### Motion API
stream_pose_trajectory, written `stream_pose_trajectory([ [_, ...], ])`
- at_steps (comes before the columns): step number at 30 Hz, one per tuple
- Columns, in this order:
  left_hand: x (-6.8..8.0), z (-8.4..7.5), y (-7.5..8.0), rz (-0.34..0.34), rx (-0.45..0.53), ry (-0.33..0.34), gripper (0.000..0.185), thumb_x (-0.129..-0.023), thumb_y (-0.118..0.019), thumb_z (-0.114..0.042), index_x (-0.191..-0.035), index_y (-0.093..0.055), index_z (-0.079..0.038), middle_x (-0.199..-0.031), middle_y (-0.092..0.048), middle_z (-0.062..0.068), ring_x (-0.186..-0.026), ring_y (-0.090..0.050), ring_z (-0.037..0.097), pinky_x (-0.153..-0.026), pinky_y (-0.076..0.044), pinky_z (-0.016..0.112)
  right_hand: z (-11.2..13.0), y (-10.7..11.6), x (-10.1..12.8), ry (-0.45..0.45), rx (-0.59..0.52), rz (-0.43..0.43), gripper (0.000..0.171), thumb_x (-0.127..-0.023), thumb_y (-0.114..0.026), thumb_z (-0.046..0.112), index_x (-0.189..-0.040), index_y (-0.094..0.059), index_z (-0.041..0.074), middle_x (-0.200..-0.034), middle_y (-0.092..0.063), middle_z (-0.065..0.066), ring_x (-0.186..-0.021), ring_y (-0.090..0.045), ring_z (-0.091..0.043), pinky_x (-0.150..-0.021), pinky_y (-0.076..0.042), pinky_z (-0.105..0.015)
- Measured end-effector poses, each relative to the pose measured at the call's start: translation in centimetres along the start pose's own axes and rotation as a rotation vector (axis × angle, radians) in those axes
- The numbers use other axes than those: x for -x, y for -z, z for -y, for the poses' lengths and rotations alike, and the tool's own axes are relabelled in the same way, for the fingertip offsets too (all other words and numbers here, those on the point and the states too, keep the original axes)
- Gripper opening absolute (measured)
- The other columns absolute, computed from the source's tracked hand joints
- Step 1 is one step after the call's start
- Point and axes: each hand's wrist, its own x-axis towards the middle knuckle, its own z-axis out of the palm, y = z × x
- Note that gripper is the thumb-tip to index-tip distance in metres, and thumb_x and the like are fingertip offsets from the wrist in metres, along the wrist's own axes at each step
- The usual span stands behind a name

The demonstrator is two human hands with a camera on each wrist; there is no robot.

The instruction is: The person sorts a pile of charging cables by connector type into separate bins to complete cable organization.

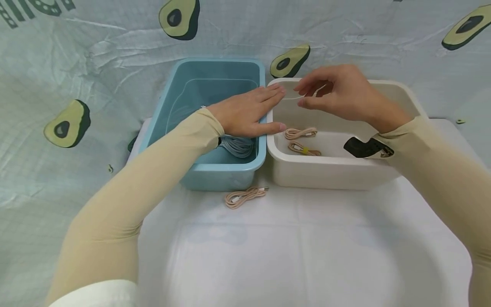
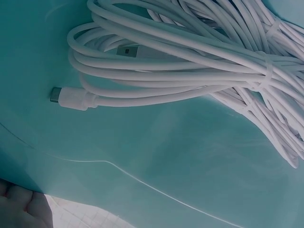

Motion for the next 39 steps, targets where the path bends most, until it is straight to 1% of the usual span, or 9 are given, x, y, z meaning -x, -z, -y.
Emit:
stream_pose_trajectory([
  [3,0.0,0.2,-0.1,0.005,0.000,0.007,0.093,-0.100,-0.035,-0.073,-0.168,-0.003,-0.017,-0.177,0.002,-0.002,-0.166,0.000,0.020,-0.138,-0.009,0.041,0.8,0.1,0.3,0.023,0.006,-0.007,0.029,-0.093,-0.078,0.022,-0.121,-0.076,0.014,-0.111,-0.076,-0.009,-0.084,-0.061,0.008,-0.075,-0.049,-0.003],
  [7,0.1,0.4,-0.2,0.018,0.003,0.012,0.093,-0.100,-0.034,-0.073,-0.168,-0.002,-0.017,-0.177,0.003,-0.002,-0.166,0.001,0.019,-0.138,-0.008,0.042,1.9,0.2,0.9,0.068,-0.031,-0.036,0.027,-0.092,-0.079,0.018,-0.119,-0.077,0.012,-0.110,-0.076,-0.011,-0.084,-0.062,0.007,-0.077,-0.049,-0.002],
  [13,0.2,0.5,-0.2,0.020,-0.001,0.017,0.094,-0.100,-0.033,-0.073,-0.168,-0.003,-0.016,-0.177,0.003,-0.002,-0.166,0.001,0.019,-0.138,-0.008,0.043,4.2,-0.5,2.6,0.262,-0.102,-0.002,0.022,-0.090,-0.079,0.007,-0.112,-0.077,0.009,-0.100,-0.075,-0.001,-0.083,-0.064,-0.001,-0.080,-0.054,-0.007],
  [17,0.3,0.7,-0.2,0.014,-0.007,0.005,0.092,-0.102,-0.035,-0.070,-0.168,-0.004,-0.015,-0.177,0.002,-0.001,-0.166,0.000,0.020,-0.138,-0.009,0.042,5.4,-1.4,3.7,0.355,-0.141,0.015,0.020,-0.088,-0.081,0.006,-0.108,-0.078,0.011,-0.096,-0.074,0.006,-0.081,-0.063,-0.001,-0.078,-0.056,-0.010],
  [22,0.3,1.1,-0.4,0.000,-0.017,-0.016,0.087,-0.104,-0.037,-0.063,-0.168,-0.006,-0.012,-0.177,-0.001,0.003,-0.166,-0.002,0.021,-0.137,-0.011,0.041,6.5,-3.0,4.7,0.464,-0.201,-0.007,0.020,-0.084,-0.083,0.003,-0.102,-0.079,0.011,-0.092,-0.074,0.006,-0.079,-0.065,0.000,-0.075,-0.058,-0.013],
  [25,0.2,1.1,-0.4,-0.004,-0.012,-0.020,0.088,-0.104,-0.038,-0.063,-0.168,-0.006,-0.011,-0.177,-0.002,0.003,-0.166,-0.003,0.022,-0.137,-0.011,0.042,6.9,-4.0,5.3,0.521,-0.233,-0.008,0.021,-0.082,-0.084,0.002,-0.101,-0.079,0.011,-0.094,-0.076,0.006,-0.080,-0.067,-0.001,-0.076,-0.058,-0.014],
  [31,0.2,0.8,-0.2,-0.004,-0.006,-0.013,0.091,-0.103,-0.038,-0.067,-0.168,-0.006,-0.012,-0.177,-0.001,0.002,-0.166,-0.002,0.022,-0.137,-0.011,0.043,7.5,-5.8,6.5,0.587,-0.285,0.031,0.024,-0.081,-0.085,0.002,-0.102,-0.078,0.012,-0.097,-0.077,0.003,-0.084,-0.068,-0.004,-0.080,-0.057,-0.016],
  [36,0.1,0.5,-0.1,-0.009,-0.009,-0.011,0.091,-0.103,-0.038,-0.068,-0.168,-0.006,-0.012,-0.177,-0.001,0.002,-0.166,-0.001,0.021,-0.138,-0.010,0.043,7.7,-7.6,7.6,0.600,-0.331,0.070,0.024,-0.083,-0.084,0.006,-0.106,-0.078,0.013,-0.100,-0.076,0.005,-0.088,-0.068,-0.003,-0.080,-0.059,-0.017],
  [39,0.1,0.2,-0.1,-0.013,-0.012,-0.017,0.091,-0.103,-0.039,-0.066,-0.168,-0.007,-0.012,-0.177,-0.002,0.002,-0.166,-0.001,0.021,-0.138,-0.010,0.042,7.6,-8.8,8.3,0.590,-0.319,0.091,0.024,-0.085,-0.084,0.009,-0.108,-0.077,0.014,-0.103,-0.076,0.006,-0.090,-0.069,-0.002,-0.081,-0.060,-0.017],
])
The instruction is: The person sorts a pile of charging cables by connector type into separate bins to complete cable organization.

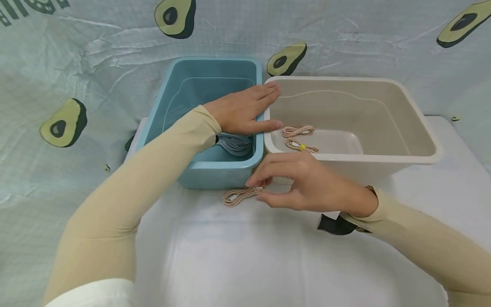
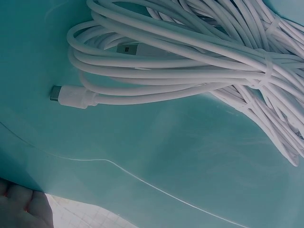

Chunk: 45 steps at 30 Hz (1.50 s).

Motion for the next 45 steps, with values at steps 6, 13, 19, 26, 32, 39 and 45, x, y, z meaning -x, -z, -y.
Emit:
stream_pose_trajectory([
  [6,-0.1,-0.2,-0.1,0.000,-0.002,-0.002,0.090,-0.103,-0.039,-0.066,-0.168,-0.007,-0.012,-0.177,-0.002,0.002,-0.166,-0.002,0.021,-0.138,-0.010,0.042,-1.5,-2.6,1.1,-0.041,-0.018,0.003,0.025,-0.086,-0.084,0.011,-0.110,-0.078,0.015,-0.106,-0.076,0.006,-0.095,-0.071,-0.004,-0.084,-0.061,-0.020],
  [13,-0.4,-0.7,0.0,-0.009,0.005,-0.010,0.090,-0.103,-0.039,-0.066,-0.168,-0.007,-0.013,-0.177,-0.003,0.002,-0.166,-0.002,0.020,-0.138,-0.010,0.042,-3.3,-5.2,2.3,-0.037,0.010,-0.012,0.030,-0.085,-0.084,0.009,-0.114,-0.077,0.014,-0.107,-0.077,0.001,-0.100,-0.073,-0.010,-0.086,-0.061,-0.022],
  [19,-0.8,-0.9,-0.1,-0.013,-0.001,-0.015,0.090,-0.103,-0.039,-0.067,-0.168,-0.007,-0.014,-0.177,-0.003,0.001,-0.166,-0.001,0.019,-0.138,-0.009,0.039,-4.5,-6.2,3.0,-0.107,0.059,-0.014,0.031,-0.083,-0.084,0.011,-0.114,-0.078,0.011,-0.107,-0.077,0.000,-0.099,-0.073,-0.013,-0.086,-0.062,-0.024],
  [26,-0.5,-0.8,0.1,-0.016,-0.008,-0.004,0.089,-0.103,-0.037,-0.067,-0.168,-0.006,-0.015,-0.177,-0.002,-0.001,-0.166,0.001,0.017,-0.138,-0.010,0.038,-5.8,-6.9,3.3,-0.153,0.096,-0.015,0.033,-0.083,-0.085,0.012,-0.115,-0.079,0.014,-0.109,-0.077,0.002,-0.103,-0.071,-0.013,-0.088,-0.062,-0.029],
  [32,-0.2,-0.7,0.3,-0.015,-0.008,-0.004,0.089,-0.103,-0.038,-0.066,-0.168,-0.006,-0.015,-0.177,-0.002,-0.002,-0.166,0.001,0.016,-0.138,-0.010,0.038,-6.7,-7.2,3.4,-0.201,0.082,-0.003,0.034,-0.084,-0.084,0.012,-0.117,-0.078,0.015,-0.112,-0.077,0.002,-0.108,-0.071,-0.013,-0.092,-0.061,-0.030],
  [39,-0.4,-0.4,0.0,-0.009,-0.001,-0.001,0.089,-0.103,-0.037,-0.068,-0.168,-0.005,-0.016,-0.177,-0.002,-0.002,-0.166,0.001,0.017,-0.138,-0.009,0.037,-7.4,-7.8,3.6,-0.249,0.076,0.023,0.035,-0.085,-0.083,0.012,-0.119,-0.078,0.017,-0.114,-0.078,0.002,-0.108,-0.072,-0.014,-0.092,-0.062,-0.032],
  [45,0.1,-0.1,0.0,0.001,0.012,0.015,0.088,-0.103,-0.038,-0.066,-0.168,-0.005,-0.016,-0.177,-0.002,-0.002,-0.166,0.001,0.017,-0.138,-0.008,0.038,-8.0,-8.7,3.4,-0.221,0.093,0.056,0.036,-0.085,-0.081,0.012,-0.121,-0.078,0.016,-0.117,-0.079,0.001,-0.110,-0.073,-0.015,-0.095,-0.062,-0.033],
])
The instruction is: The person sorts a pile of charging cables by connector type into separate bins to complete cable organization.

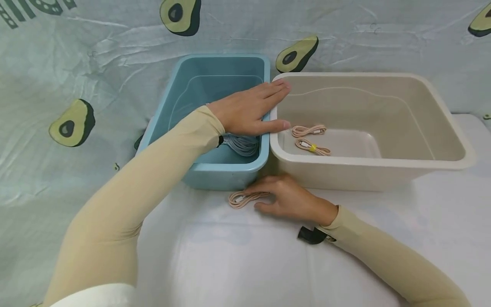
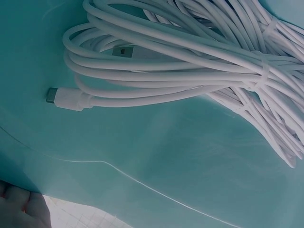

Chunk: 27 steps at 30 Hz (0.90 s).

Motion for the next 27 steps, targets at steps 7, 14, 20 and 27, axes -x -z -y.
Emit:
stream_pose_trajectory([
  [7,0.06,-0.07,-0.29,0.002,0.021,-0.005,0.088,-0.103,-0.039,-0.066,-0.168,-0.006,-0.016,-0.177,-0.002,-0.003,-0.166,0.000,0.017,-0.138,-0.010,0.039,-0.26,-0.37,0.25,-0.025,0.019,0.041,0.038,-0.085,-0.081,0.014,-0.123,-0.078,0.018,-0.117,-0.079,0.003,-0.111,-0.073,-0.013,-0.095,-0.062,-0.032],
  [14,0.06,-0.11,-0.30,0.003,0.010,0.002,0.089,-0.103,-0.038,-0.066,-0.168,-0.006,-0.015,-0.177,-0.002,-0.002,-0.166,-0.001,0.017,-0.138,-0.010,0.039,-0.30,-0.62,0.26,-0.089,0.015,0.074,0.034,-0.087,-0.080,0.012,-0.121,-0.078,0.017,-0.117,-0.079,0.002,-0.112,-0.073,-0.015,-0.096,-0.061,-0.034],
  [20,0.15,-0.03,-0.13,-0.002,0.004,0.002,0.089,-0.103,-0.038,-0.066,-0.168,-0.006,-0.015,-0.177,-0.002,-0.001,-0.166,0.000,0.018,-0.138,-0.010,0.040,-0.31,-0.55,0.04,-0.094,-0.001,0.086,0.029,-0.088,-0.079,0.009,-0.117,-0.079,0.016,-0.115,-0.079,0.002,-0.109,-0.073,-0.014,-0.095,-0.061,-0.034],
  [27,0.09,-0.03,-0.02,-0.008,-0.003,0.003,0.089,-0.103,-0.038,-0.066,-0.168,-0.006,-0.015,-0.177,-0.002,-0.002,-0.166,-0.001,0.017,-0.138,-0.010,0.040,-0.55,-0.52,-0.06,-0.102,-0.054,0.116,0.022,-0.088,-0.083,0.021,-0.110,-0.081,0.021,-0.107,-0.079,0.009,-0.098,-0.070,-0.005,-0.086,-0.059,-0.024],
])
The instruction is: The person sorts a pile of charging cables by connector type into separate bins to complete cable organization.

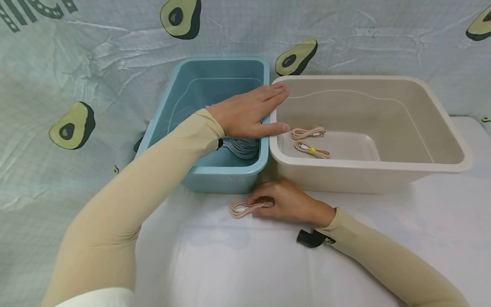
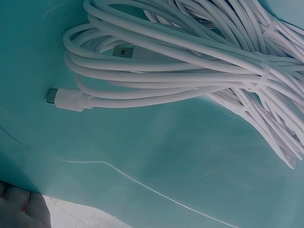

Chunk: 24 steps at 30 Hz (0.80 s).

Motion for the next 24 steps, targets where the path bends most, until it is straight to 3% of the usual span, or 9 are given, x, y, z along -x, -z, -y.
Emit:
stream_pose_trajectory([
  [6,-0.01,-0.07,0.08,0.000,0.002,-0.002,0.089,-0.103,-0.038,-0.066,-0.168,-0.006,-0.015,-0.177,-0.003,-0.002,-0.166,-0.001,0.017,-0.138,-0.010,0.039,-0.19,-0.08,0.00,-0.007,-0.021,0.026,0.022,-0.088,-0.083,0.021,-0.110,-0.080,0.023,-0.107,-0.078,0.011,-0.097,-0.069,-0.003,-0.084,-0.058,-0.022],
  [15,0.02,-0.01,0.06,-0.002,0.008,-0.004,0.089,-0.103,-0.038,-0.067,-0.168,-0.006,-0.016,-0.177,-0.003,-0.002,-0.166,-0.001,0.017,-0.138,-0.010,0.040,0.00,-0.09,0.07,-0.023,0.008,0.022,0.034,-0.084,-0.084,0.014,-0.117,-0.079,0.021,-0.115,-0.077,0.006,-0.107,-0.070,-0.010,-0.092,-0.059,-0.027],
  [24,0.01,0.05,0.02,-0.006,0.000,0.005,0.089,-0.102,-0.038,-0.067,-0.168,-0.007,-0.016,-0.177,-0.003,-0.003,-0.166,-0.001,0.017,-0.138,-0.011,0.040,-0.17,-0.10,0.01,-0.019,-0.008,0.037,0.029,-0.086,-0.080,0.010,-0.113,-0.081,0.020,-0.110,-0.079,0.007,-0.100,-0.070,-0.007,-0.086,-0.058,-0.023],
])
